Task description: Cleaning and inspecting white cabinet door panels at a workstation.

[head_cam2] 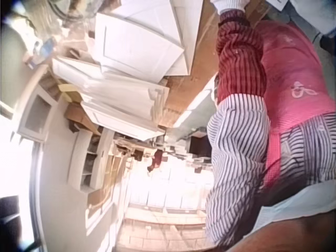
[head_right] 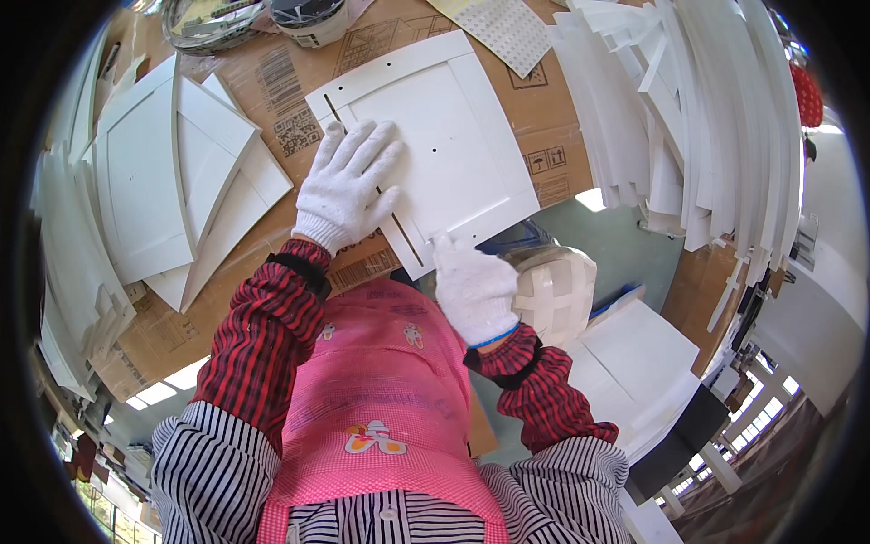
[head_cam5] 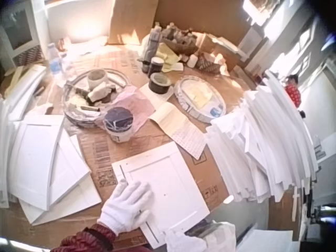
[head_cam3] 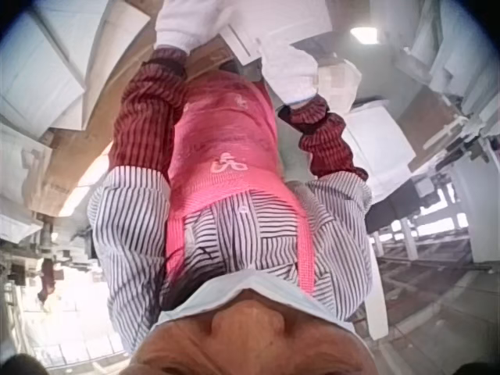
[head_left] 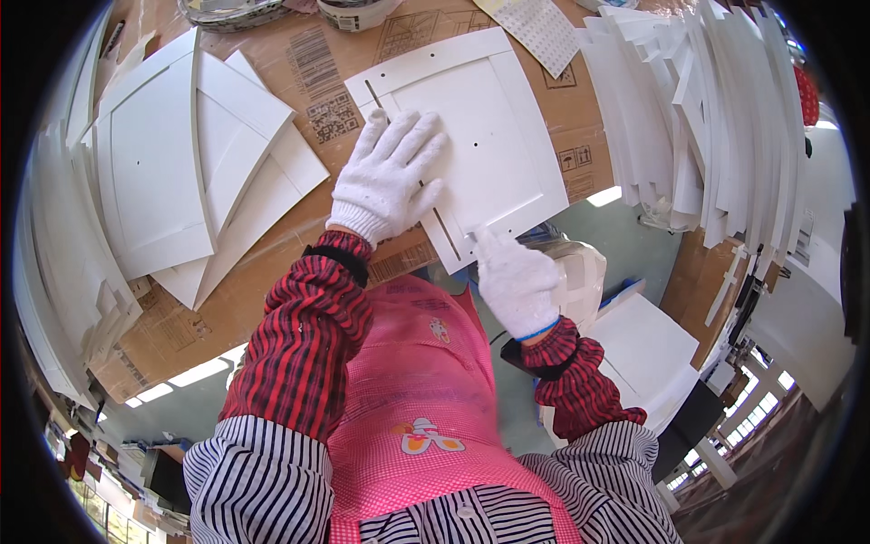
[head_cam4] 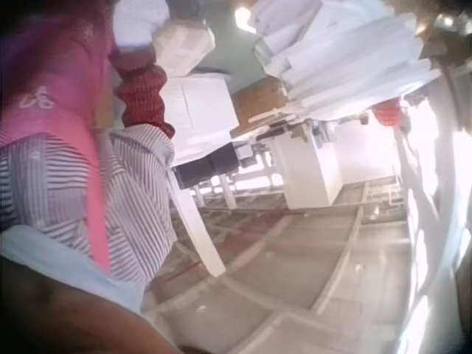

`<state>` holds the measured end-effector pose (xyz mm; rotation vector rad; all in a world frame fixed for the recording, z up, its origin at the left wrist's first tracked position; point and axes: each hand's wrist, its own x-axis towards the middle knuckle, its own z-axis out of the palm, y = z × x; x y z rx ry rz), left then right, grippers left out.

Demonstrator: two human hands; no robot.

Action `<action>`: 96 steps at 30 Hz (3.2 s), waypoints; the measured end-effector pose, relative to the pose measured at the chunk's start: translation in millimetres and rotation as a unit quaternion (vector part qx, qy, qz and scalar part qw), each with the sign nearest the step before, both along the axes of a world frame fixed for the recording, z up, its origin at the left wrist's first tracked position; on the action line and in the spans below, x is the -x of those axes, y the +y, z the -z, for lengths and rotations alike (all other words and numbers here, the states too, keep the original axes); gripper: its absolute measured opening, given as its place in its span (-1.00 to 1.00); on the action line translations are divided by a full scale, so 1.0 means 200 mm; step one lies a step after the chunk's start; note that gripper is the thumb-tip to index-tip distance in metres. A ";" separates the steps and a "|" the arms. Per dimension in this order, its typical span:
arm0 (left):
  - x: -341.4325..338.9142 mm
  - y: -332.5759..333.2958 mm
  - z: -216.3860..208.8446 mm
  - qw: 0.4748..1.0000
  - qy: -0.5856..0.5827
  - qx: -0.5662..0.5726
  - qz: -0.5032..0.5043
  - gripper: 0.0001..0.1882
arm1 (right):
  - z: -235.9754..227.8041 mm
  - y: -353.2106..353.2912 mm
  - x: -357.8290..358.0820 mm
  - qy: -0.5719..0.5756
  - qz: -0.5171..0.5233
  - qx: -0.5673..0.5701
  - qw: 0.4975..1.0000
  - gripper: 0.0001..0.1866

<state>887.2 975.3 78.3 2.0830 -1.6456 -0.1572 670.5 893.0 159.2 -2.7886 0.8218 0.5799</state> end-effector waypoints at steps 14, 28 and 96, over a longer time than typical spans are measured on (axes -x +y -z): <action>0.00 -0.01 -0.03 1.000 -0.018 -0.015 0.010 -0.37 | 0.34 -0.01 0.25 -0.272 -0.014 0.103 0.957 -0.53; 0.03 -0.04 -0.05 0.998 -0.056 -0.036 0.021 -0.36 | 0.37 -0.31 0.36 -0.270 0.064 0.140 0.950 -0.54; 0.07 -0.28 0.10 0.972 -0.139 -0.005 -0.188 -0.28 | 0.32 -0.14 0.47 -0.249 0.083 -0.133 0.956 -0.74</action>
